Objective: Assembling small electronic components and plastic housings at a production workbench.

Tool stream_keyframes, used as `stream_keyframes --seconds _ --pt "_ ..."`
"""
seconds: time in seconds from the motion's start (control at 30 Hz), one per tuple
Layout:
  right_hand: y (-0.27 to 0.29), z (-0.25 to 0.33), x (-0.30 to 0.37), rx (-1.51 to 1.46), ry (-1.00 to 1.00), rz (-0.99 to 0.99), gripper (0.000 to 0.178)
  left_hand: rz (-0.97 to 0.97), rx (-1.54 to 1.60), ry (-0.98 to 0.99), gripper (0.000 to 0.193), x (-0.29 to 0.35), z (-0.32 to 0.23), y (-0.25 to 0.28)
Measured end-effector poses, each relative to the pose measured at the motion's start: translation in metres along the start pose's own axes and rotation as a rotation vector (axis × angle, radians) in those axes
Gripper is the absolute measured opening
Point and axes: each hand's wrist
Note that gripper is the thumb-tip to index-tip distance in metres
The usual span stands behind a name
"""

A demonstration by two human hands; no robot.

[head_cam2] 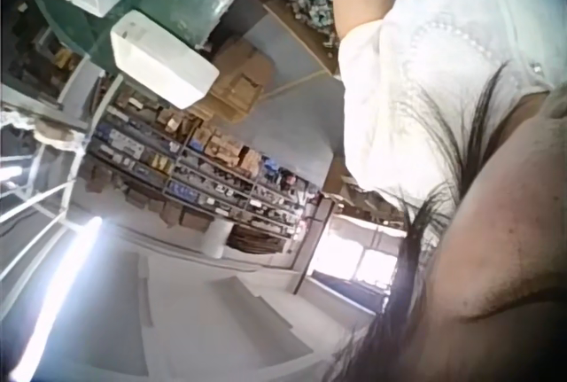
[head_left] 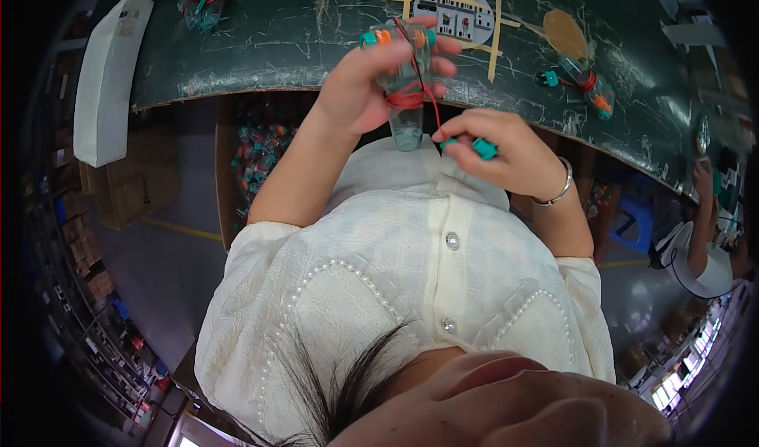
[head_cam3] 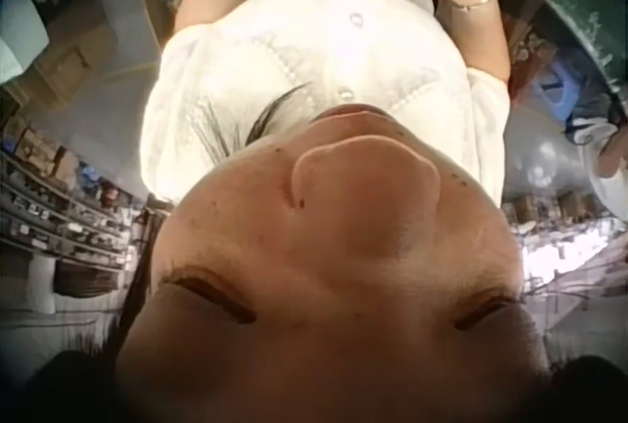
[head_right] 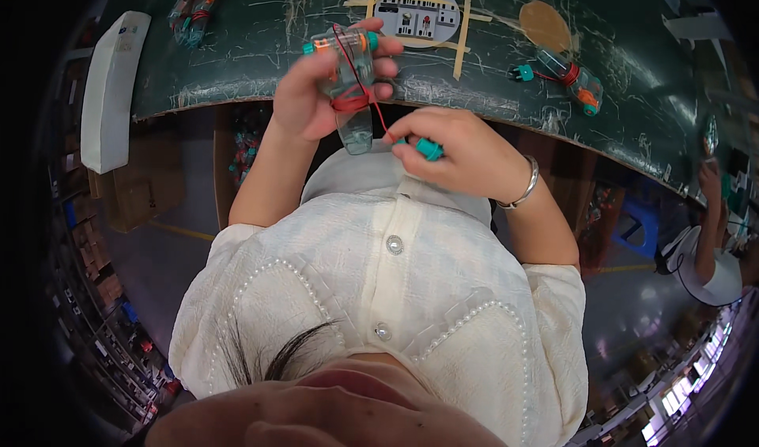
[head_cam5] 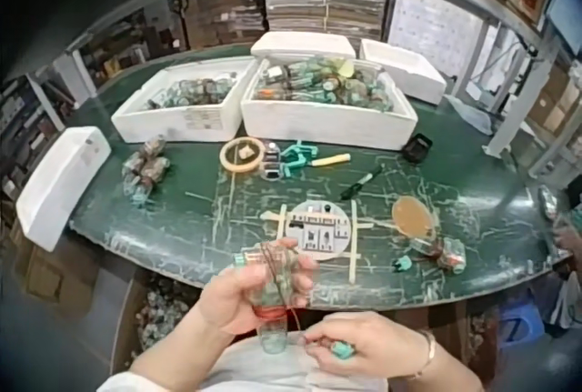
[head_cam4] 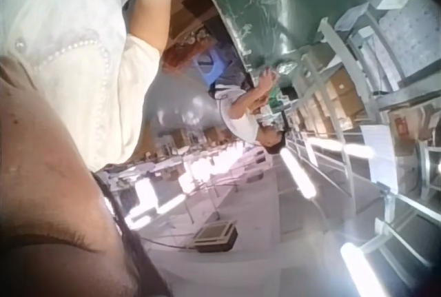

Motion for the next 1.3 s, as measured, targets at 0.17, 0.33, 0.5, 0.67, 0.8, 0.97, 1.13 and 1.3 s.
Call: stream_keyframes --seconds 0.17,0.33,0.5,0.67,0.8,0.97,1.13,1.3 --pt "0.013 0.008 -0.005 -0.469 -0.152 -0.184 0.019 -0.025 0.246 0.183 0.065 0.002 0.003 -0.001" --pt "0.008 0.002 -0.011 -0.552 -0.222 0.037 0.021 -0.126 0.045 0.020 0.047 -0.006 -0.006 0.005" --pt "0.011 -0.009 -0.025 -0.639 -0.336 0.143 0.023 -0.188 -0.391 -0.101 0.043 -0.018 -0.007 -0.005" --pt "0.011 -0.030 -0.034 -0.833 -0.403 -0.005 0.027 -0.300 -0.549 -0.238 0.070 -0.035 -0.002 0.002" --pt "0.007 -0.040 -0.039 -0.888 -0.429 -0.020 0.029 -0.303 -0.588 -0.372 0.071 -0.040 0.009 0.010" --pt "0.012 -0.041 -0.042 -0.607 -0.492 0.057 0.023 -0.258 -0.586 -0.347 0.056 -0.039 0.008 0.024" --pt "0.026 -0.037 -0.048 -0.515 -0.271 0.078 0.019 -0.153 -0.548 -0.243 0.042 -0.035 -0.001 0.037" --pt "-0.002 -0.029 -0.057 -0.895 -0.397 0.102 0.034 -0.214 -0.503 -0.311 0.032 -0.035 0.004 0.035"
Point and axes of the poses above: each hand's wrist, its own x-axis away from the middle knuckle, its own y-axis out of the back of the hand, z = x × y, and after that the axes turned 3 degrees about x, right-handed
